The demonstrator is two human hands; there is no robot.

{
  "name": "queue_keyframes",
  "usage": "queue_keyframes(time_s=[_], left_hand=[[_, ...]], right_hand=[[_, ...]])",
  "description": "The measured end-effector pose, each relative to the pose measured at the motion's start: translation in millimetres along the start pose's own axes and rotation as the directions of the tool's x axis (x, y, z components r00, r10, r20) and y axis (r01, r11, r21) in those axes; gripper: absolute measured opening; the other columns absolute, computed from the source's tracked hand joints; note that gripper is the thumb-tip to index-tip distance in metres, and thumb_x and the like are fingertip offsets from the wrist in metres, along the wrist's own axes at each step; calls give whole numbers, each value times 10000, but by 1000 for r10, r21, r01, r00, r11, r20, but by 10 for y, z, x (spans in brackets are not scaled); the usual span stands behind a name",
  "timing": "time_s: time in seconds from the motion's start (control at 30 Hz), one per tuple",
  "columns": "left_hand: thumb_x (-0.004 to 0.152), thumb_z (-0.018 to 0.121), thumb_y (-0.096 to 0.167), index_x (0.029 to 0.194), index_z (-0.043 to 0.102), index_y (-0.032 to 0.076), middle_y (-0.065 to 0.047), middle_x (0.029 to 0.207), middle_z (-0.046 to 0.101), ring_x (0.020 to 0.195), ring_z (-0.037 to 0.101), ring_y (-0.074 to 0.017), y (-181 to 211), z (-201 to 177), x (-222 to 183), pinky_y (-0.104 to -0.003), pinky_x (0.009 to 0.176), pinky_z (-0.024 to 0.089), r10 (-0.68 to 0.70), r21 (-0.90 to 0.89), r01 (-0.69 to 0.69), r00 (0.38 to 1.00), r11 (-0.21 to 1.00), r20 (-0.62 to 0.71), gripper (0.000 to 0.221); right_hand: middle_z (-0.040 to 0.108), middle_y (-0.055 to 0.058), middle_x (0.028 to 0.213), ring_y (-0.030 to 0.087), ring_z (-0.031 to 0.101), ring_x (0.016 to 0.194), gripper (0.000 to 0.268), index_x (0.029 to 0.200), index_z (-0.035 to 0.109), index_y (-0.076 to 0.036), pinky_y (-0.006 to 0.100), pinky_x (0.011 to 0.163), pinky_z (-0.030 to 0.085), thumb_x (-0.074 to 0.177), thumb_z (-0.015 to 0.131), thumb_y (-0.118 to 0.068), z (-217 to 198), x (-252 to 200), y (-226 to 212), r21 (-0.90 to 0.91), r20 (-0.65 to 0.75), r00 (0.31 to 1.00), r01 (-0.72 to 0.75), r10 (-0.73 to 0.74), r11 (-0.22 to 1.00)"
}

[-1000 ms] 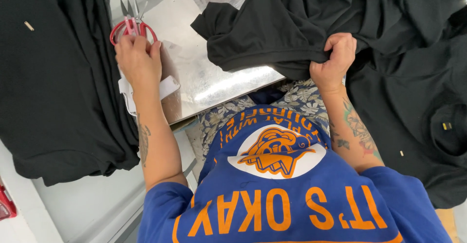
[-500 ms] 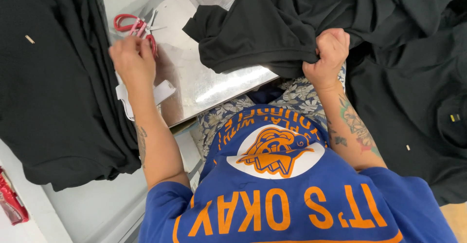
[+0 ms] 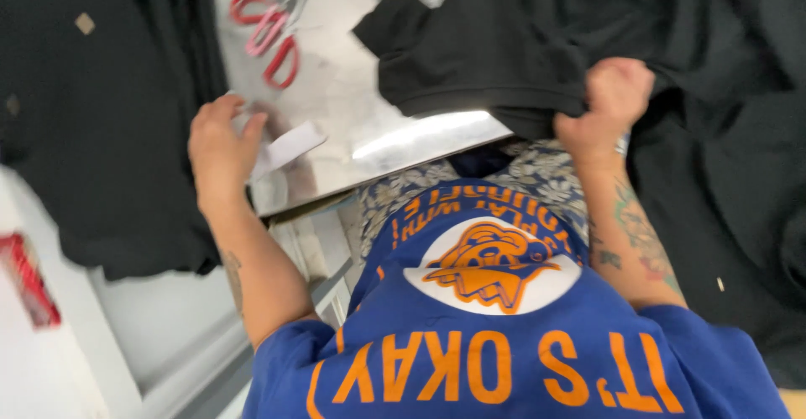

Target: The person is inspecting black t-shirts for loose threads and using scissors to trim them before stacking the finished garments.

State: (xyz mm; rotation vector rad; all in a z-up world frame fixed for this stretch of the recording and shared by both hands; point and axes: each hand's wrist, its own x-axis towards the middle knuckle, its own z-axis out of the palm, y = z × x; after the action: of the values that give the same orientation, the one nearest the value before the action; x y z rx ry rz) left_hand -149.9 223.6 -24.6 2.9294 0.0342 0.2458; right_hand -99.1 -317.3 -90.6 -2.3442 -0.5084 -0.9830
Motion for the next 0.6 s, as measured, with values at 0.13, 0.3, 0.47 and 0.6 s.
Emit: queue_keyframes(time_s=[0.13, 0.3, 0.47, 0.6], left_hand=[[943, 757, 158, 1181, 677, 35, -186, 1053, 644, 988, 611, -441, 74, -179, -134, -520, 867, 464, -109, 0, 109, 994, 994, -16, 280], [993, 707, 65, 1163, 676, 54, -103, 974, 603, 888, 605, -331, 116, -235, -107, -489, 712, 495, -217, -57, 216, 976, 975, -18, 173], [964, 705, 26, 1115, 663, 46, -109, 990, 615, 905, 600, -330, 284, -20, 254, -449, 771, 480, -64, -126, 44, 985, 991, -159, 158], [956, 670, 21, 1185, 664, 64, -79, 1126, 632, 1010, 583, -327, 593, 279, 737, -445, 805, 535, 32, -129, -61, 976, 990, -215, 233]], right_hand=[[534, 188, 797, 443, 538, 809, 211, 766, 459, -5, 510, 735, 314, 805, 632, -119, 39, -78, 38, 34, 26, 1000, 6, -7, 999], [473, 193, 747, 433, 496, 769, 295, 734, 322, -17, 506, 738, 328, 842, 585, 63, 47, -86, 17, 60, -37, 998, -48, 50, 997], [494, 191, 744, 425, 490, 763, 323, 730, 322, -16, 500, 738, 327, 879, 604, 35, 54, -62, -19, 54, -56, 997, -56, 59, 997], [513, 206, 773, 435, 485, 767, 338, 736, 345, -15, 511, 735, 330, 908, 636, -5, 32, -31, -40, 35, -57, 997, -48, 50, 998]])
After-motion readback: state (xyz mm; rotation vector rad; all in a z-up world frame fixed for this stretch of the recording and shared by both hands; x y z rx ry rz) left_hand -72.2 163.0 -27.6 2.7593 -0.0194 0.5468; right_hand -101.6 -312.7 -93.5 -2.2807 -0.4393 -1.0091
